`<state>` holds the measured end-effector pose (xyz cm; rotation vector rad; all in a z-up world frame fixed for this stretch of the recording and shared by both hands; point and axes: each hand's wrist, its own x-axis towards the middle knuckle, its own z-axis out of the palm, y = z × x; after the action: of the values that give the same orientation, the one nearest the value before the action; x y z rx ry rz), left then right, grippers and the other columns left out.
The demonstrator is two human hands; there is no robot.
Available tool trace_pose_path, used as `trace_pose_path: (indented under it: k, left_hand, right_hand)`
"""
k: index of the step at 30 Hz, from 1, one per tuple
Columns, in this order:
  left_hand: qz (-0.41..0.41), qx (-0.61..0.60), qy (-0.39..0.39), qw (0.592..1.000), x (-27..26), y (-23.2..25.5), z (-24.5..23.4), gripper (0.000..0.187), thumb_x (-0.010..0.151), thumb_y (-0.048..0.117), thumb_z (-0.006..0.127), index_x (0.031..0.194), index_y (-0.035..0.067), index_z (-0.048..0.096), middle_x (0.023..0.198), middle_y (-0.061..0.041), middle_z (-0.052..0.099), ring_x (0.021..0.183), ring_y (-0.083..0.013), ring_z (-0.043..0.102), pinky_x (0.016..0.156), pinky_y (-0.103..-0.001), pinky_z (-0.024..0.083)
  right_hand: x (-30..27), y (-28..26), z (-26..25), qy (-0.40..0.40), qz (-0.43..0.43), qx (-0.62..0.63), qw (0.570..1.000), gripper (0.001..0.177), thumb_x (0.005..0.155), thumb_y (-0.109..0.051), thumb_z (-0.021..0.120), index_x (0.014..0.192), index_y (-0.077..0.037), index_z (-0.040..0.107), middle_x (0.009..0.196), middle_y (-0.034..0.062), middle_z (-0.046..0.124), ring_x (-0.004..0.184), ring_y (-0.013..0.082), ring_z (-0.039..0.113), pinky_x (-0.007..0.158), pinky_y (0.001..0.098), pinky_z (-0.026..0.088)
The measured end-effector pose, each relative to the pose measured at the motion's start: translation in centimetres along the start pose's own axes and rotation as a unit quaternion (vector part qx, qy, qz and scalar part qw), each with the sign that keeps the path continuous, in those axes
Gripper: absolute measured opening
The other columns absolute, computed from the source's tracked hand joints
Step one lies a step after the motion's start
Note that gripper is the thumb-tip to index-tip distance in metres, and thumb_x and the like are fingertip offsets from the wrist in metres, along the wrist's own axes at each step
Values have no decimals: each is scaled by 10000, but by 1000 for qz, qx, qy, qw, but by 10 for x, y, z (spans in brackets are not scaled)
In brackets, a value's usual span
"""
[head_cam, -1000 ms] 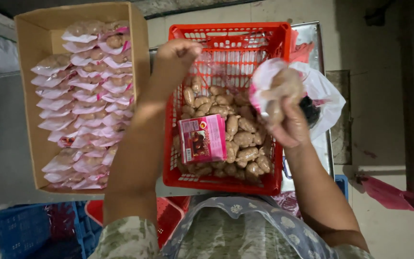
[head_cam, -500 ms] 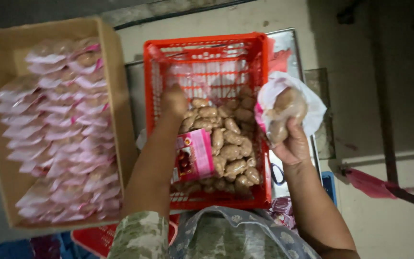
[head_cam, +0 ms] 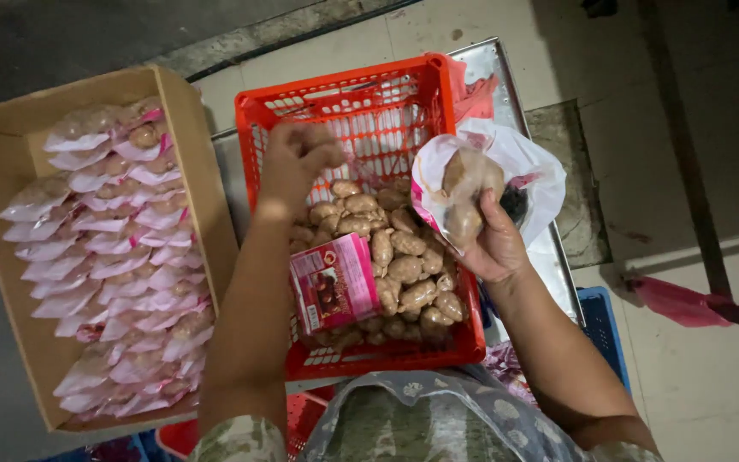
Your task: The person is putting individual food items from a red crate into small plastic bags and then placing the bags into a cardboard box.
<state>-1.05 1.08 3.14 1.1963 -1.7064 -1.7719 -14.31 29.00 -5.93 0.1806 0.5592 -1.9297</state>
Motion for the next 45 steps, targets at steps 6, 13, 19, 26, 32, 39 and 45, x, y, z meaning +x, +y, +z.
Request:
trace_pose_path:
  k: [6,13,19,26,32,39,45]
  left_hand:
    - [186,-31,-257,948,-66,96,43,185,769,156,809,844,48,679,700,-26,589,668,-139,596,600,-295,506]
    - [127,192,-296,927,-66,67,45,278,754,148,749,989,61,626,623,-15,566,595,-171,619,552,-304,459]
    - [67,365,-320,872,-82,72,45,251,876,248,614,1041,131,764,861,-138,757,896,-360,745,819,-451,558]
    - [185,319,-296,881,-93,69,38,325,933,419,621,1048,135,727,843,-170,711,847,-398,722,758,-457,561]
    - [269,382,-278,839,-96,47,38,219,920,297,623,860,119,735,740,-141,674,752,-393,726,675,-428,573]
    - [252,257,-191,913,-102,23,39,119,945,196,643,880,124,712,697,-110,631,693,-291,702,627,-315,539]
    - [133,82,-140,978,-126,38,43,231,969,163,628,1197,178,661,813,-20,618,687,-92,586,596,-222,487]
  right_hand:
    - [5,15,16,-17,-10,-29,999,429,947,-430,698,1157,-58,663,1061,147,752,984,335,751,901,594,583]
    - [-11,17,61,-30,-24,-51,998,356,946,-374,717,1090,-54,655,1032,136,748,959,321,762,859,589,597]
    - [-26,20,89,-44,11,-21,999,298,963,-363,690,1060,-84,654,998,144,743,880,354,761,692,552,630]
    - [-12,32,51,-20,-31,-3,999,97,949,-164,711,998,-90,673,992,136,745,929,364,760,829,568,608]
    - [-29,28,95,-24,-53,-45,997,104,892,6,740,958,-59,693,881,138,729,830,361,763,769,539,626]
    - [-21,40,67,-65,-62,0,996,81,917,-20,718,910,-96,691,827,135,719,841,341,765,839,519,604]
    - [-27,36,79,-102,-39,43,993,69,946,-159,719,988,-112,689,934,130,738,929,350,761,893,611,583]
